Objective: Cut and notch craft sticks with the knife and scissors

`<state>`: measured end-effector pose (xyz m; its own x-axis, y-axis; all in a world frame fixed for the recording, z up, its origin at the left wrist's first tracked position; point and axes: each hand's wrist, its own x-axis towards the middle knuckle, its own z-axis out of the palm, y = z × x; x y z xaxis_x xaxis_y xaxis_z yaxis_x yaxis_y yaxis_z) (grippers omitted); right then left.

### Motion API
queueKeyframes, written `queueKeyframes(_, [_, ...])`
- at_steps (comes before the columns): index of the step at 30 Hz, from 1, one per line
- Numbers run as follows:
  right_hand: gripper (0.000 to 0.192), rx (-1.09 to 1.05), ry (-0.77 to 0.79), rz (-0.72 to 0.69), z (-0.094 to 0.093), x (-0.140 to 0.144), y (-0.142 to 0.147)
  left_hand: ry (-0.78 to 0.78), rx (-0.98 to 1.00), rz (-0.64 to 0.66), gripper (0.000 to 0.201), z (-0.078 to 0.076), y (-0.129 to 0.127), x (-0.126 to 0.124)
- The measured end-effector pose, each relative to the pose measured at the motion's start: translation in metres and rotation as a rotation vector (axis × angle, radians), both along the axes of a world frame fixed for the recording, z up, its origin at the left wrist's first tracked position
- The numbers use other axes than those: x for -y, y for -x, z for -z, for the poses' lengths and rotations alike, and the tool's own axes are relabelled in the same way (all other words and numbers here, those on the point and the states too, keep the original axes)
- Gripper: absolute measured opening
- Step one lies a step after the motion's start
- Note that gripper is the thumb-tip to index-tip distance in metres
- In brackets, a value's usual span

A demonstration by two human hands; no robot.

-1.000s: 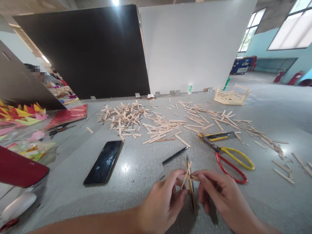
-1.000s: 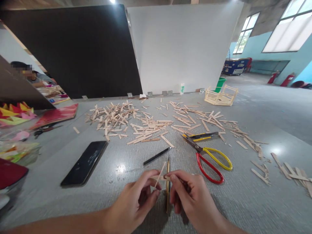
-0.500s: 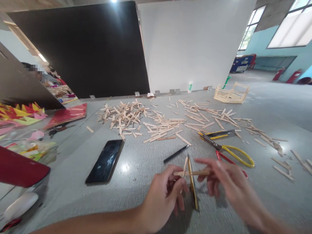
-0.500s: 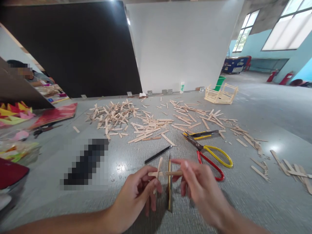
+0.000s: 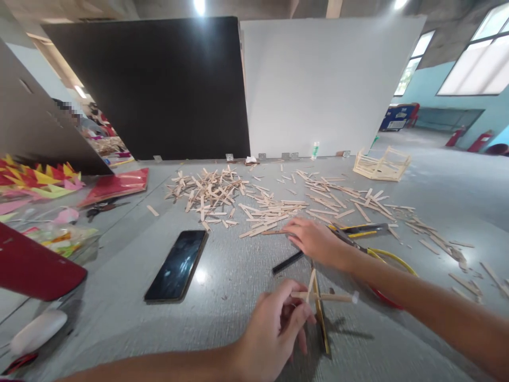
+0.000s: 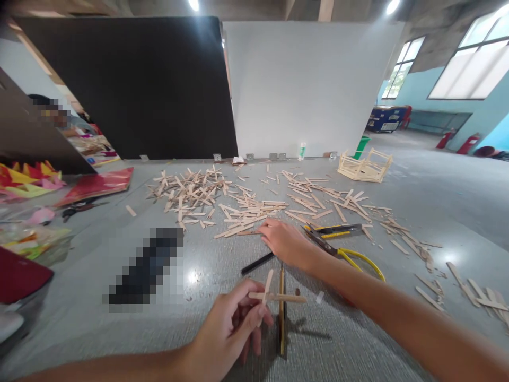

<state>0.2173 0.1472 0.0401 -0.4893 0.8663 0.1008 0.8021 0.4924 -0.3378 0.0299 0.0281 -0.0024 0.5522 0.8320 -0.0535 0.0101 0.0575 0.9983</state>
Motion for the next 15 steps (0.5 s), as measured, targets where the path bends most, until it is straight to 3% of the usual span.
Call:
queueKeyframes(4, [0.022,0.083,-0.008,0.06,0.01,-0.008,0.01,-0.02,0.002,-0.005,0.041,0.002,0.001,-0.001])
queueKeyframes(8, [0.018,-0.026,0.008,0.154,0.001,0.0,0.002,-0.014,0.013,-0.017,0.043,0.002,0.001,-0.001])
queueKeyframes(15, [0.026,-0.385,0.112,0.239,-0.031,0.062,-0.029,0.016,0.046,-0.032,0.044,-0.001,-0.001,-0.001])
